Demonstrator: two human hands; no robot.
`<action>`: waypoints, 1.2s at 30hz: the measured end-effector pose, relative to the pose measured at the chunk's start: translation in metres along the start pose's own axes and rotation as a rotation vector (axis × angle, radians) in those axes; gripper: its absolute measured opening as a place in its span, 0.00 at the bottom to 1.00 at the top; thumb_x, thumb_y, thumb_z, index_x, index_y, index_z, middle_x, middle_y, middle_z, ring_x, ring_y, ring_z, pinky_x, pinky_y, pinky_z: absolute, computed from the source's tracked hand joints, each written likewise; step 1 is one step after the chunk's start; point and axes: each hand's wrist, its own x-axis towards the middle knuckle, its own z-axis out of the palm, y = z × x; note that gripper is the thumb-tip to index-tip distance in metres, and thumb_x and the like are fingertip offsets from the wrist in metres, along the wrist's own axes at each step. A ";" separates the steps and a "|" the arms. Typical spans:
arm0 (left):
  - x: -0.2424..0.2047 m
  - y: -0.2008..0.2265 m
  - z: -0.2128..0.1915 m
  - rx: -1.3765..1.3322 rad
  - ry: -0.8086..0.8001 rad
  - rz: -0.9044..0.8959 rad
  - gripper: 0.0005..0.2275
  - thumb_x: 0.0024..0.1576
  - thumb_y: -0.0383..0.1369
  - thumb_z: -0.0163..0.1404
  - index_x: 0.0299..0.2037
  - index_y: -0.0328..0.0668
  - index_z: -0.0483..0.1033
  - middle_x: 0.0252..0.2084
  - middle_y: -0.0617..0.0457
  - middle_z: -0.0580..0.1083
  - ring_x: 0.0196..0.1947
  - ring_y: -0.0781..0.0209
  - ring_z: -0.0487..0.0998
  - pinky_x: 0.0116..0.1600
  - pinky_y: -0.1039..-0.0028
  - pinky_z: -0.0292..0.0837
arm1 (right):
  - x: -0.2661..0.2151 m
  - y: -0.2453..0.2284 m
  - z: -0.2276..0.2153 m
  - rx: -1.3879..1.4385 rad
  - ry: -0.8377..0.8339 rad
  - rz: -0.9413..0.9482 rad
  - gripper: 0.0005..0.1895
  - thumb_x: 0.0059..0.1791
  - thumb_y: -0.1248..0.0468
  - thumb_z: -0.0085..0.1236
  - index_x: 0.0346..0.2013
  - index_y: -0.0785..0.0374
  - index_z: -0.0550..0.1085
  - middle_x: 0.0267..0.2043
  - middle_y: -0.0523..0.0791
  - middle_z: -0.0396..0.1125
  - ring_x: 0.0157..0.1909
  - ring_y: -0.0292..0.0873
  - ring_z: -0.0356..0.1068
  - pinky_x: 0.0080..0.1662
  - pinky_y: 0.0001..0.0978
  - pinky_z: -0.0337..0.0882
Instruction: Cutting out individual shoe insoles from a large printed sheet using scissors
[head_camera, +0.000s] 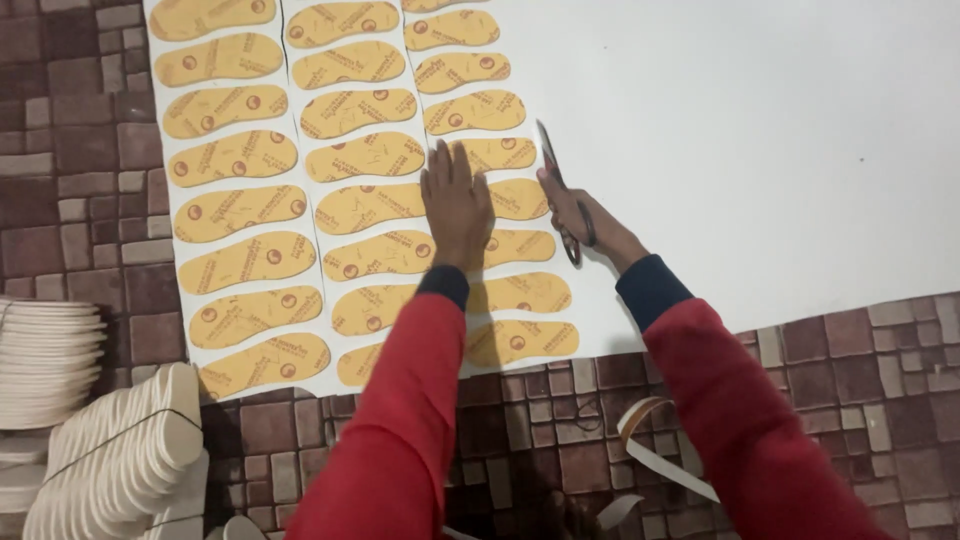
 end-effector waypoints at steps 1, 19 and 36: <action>-0.004 0.000 0.002 0.001 -0.006 -0.005 0.26 0.67 0.42 0.31 0.74 0.42 0.55 0.77 0.40 0.51 0.78 0.45 0.48 0.79 0.55 0.35 | -0.003 -0.006 0.001 0.000 -0.004 0.007 0.37 0.52 0.24 0.35 0.26 0.53 0.65 0.20 0.40 0.58 0.22 0.36 0.63 0.27 0.29 0.67; 0.004 -0.011 0.023 0.090 0.231 0.072 0.29 0.62 0.46 0.43 0.74 0.50 0.57 0.76 0.40 0.54 0.76 0.44 0.54 0.75 0.52 0.48 | 0.031 -0.019 -0.003 -0.013 0.040 0.033 0.35 0.55 0.30 0.32 0.24 0.54 0.67 0.19 0.41 0.60 0.20 0.38 0.63 0.28 0.31 0.65; 0.006 -0.002 0.013 0.114 0.245 0.092 0.30 0.59 0.45 0.47 0.72 0.45 0.61 0.74 0.36 0.58 0.74 0.41 0.58 0.73 0.51 0.50 | 0.022 -0.111 -0.030 -0.275 -0.049 0.015 0.37 0.55 0.32 0.32 0.31 0.61 0.73 0.25 0.48 0.66 0.33 0.52 0.72 0.42 0.47 0.69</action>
